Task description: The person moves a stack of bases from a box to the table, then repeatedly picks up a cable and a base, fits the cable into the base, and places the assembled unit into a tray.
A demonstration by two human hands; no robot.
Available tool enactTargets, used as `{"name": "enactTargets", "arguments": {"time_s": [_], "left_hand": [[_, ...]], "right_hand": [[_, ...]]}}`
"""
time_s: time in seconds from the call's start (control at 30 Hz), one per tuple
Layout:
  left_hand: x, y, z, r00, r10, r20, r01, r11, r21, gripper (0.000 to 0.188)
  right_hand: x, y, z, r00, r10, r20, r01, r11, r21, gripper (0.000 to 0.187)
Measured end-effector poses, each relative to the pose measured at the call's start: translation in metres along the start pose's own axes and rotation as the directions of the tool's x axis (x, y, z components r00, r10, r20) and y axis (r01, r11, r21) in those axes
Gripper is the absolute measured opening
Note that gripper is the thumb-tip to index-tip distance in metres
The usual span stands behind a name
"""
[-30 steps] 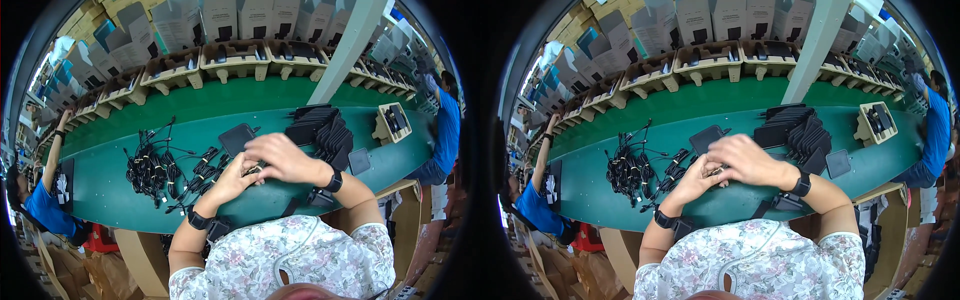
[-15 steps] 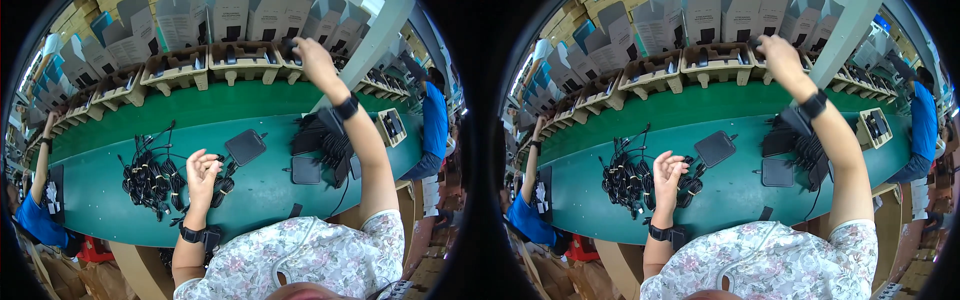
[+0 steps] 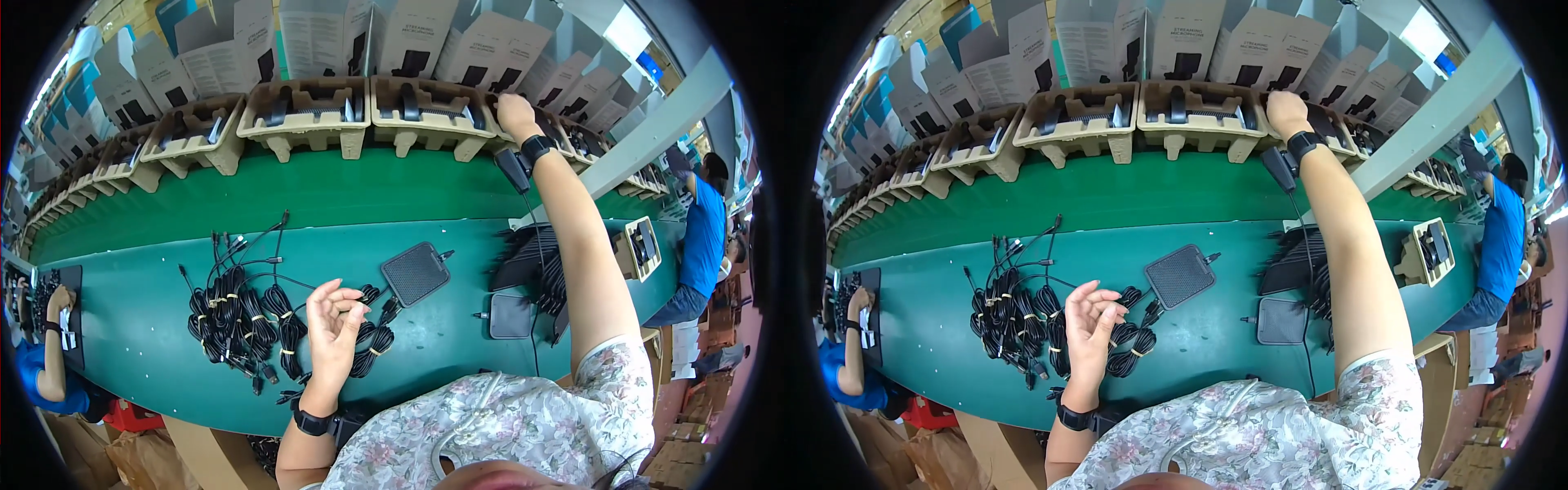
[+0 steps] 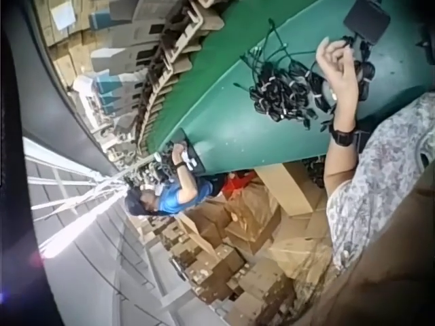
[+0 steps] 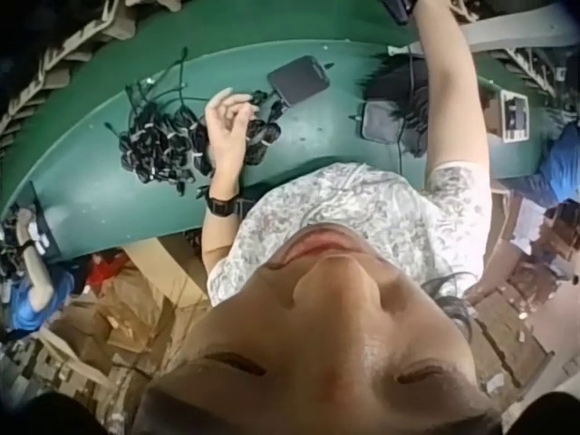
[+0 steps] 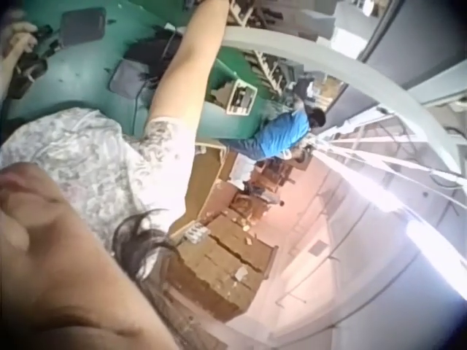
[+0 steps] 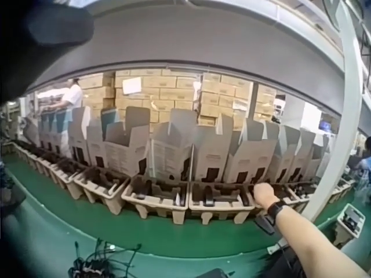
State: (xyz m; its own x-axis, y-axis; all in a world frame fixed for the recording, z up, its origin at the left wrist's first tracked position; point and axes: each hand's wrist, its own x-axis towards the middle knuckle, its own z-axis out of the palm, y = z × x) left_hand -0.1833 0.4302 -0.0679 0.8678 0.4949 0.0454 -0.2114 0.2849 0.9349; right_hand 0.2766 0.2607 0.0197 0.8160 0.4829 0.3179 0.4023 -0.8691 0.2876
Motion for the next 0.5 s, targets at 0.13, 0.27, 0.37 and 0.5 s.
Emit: {"name": "enactTargets", "arguments": {"time_s": [0.13,0.27,0.37,0.5], "left_hand": [[0.002,-0.001,0.000,1.000,-0.023,-0.018,0.023,1.000,0.012,0.043],[0.003,-0.006,-0.004,0.999,-0.007,-0.053,0.010,0.999,0.048,0.039],[0.004,-0.006,0.001,1.000,-0.014,-0.027,0.014,1.000,0.005,0.040],[0.002,0.000,0.001,0.999,-0.009,-0.046,0.012,0.998,0.066,0.037]], "right_hand": [[0.003,-0.004,0.027,0.978,0.206,-0.022,-0.197,0.960,0.200,0.024],[-0.001,-0.028,0.003,0.968,0.250,0.038,-0.248,0.913,0.325,0.030],[0.011,0.017,0.019,0.998,0.043,0.056,-0.063,0.909,0.411,0.031],[-0.004,0.004,0.011,1.000,-0.031,0.002,0.028,0.931,0.363,0.028]]}}
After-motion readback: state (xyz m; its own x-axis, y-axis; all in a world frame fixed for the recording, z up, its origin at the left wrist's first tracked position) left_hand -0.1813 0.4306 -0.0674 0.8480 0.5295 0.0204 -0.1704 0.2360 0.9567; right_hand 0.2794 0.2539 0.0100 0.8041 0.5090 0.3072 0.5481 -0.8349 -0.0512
